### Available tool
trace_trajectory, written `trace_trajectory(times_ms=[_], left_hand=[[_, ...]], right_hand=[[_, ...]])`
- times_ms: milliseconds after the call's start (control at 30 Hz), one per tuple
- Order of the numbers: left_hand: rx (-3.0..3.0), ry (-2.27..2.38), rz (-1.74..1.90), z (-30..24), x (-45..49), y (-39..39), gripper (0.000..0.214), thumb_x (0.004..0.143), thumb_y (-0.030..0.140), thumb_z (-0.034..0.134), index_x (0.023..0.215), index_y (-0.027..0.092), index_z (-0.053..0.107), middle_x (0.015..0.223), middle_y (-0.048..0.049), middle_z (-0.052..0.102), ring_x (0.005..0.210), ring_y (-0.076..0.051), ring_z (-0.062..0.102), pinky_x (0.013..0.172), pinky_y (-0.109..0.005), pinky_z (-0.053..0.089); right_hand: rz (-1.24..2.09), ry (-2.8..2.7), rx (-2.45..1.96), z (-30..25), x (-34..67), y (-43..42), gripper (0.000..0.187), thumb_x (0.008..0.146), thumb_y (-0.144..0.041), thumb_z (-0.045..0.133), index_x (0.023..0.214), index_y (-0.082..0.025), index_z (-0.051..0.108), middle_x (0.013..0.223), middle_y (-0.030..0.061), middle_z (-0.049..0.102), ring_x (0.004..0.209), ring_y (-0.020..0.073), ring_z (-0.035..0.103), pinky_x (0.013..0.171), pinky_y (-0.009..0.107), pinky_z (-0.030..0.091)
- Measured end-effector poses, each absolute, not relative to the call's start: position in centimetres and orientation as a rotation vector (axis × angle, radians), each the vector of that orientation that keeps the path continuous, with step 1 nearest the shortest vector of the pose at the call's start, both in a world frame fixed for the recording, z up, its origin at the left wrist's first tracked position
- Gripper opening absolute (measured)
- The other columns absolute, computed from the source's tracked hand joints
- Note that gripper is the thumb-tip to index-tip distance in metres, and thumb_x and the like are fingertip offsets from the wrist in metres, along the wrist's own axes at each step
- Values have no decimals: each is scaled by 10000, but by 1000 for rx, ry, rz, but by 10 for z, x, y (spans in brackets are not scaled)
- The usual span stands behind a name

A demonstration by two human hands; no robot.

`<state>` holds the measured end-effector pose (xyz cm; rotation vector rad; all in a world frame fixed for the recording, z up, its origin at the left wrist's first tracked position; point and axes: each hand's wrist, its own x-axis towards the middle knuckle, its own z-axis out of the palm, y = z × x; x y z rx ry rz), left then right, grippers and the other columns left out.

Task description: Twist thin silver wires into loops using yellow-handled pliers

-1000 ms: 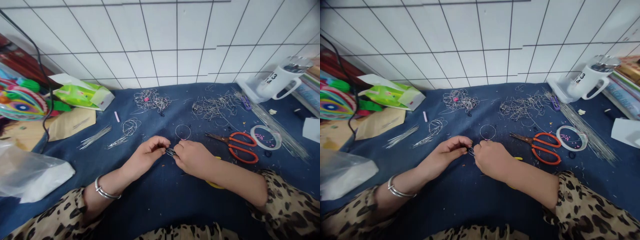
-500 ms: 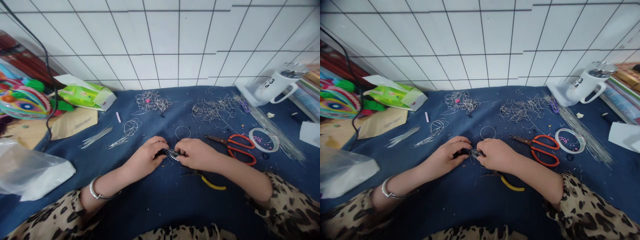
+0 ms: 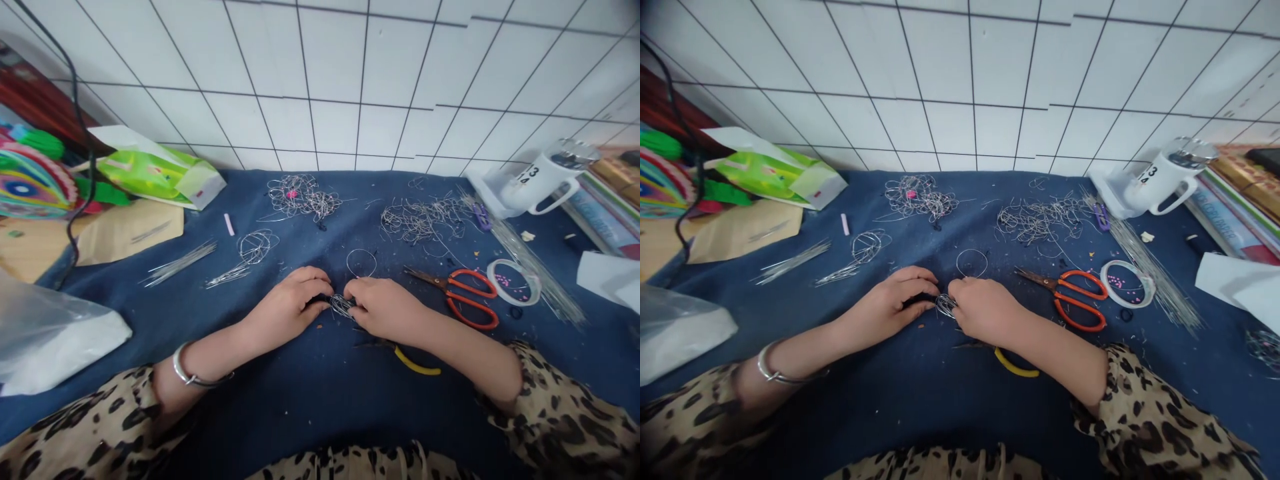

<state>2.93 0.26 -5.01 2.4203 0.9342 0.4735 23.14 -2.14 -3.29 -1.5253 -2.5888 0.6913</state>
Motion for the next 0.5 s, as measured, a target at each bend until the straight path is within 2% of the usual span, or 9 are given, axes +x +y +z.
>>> trace_trajectory(times_ms=[167,367,500], left_hand=[[2425,893,506,-51,29,4,189,812,136,495,958,190,600,1039,-70,548,1003,-196,504,899,-362,425],[2411,885,505,-50,30,4,169,823,139,480,920,184,610,1024,-68,548,990,-189,505,890,-350,426],[2413,871,500,-49,29,3,162,831,142,470,906,181,608,1020,-63,545,984,-181,504,891,-340,421]], right_hand=[[736,-2532,-1561,-29,231,-21,94,749,-220,511,839,-198,529,747,-5,569,666,108,507,586,210,316],[770,-2506,-1552,-32,230,-21,21,736,-211,519,737,-197,535,715,-16,561,662,102,499,598,209,309],[759,-2491,-1537,-33,231,-20,60,735,-224,535,789,-200,526,726,-16,554,665,103,493,595,207,309]])
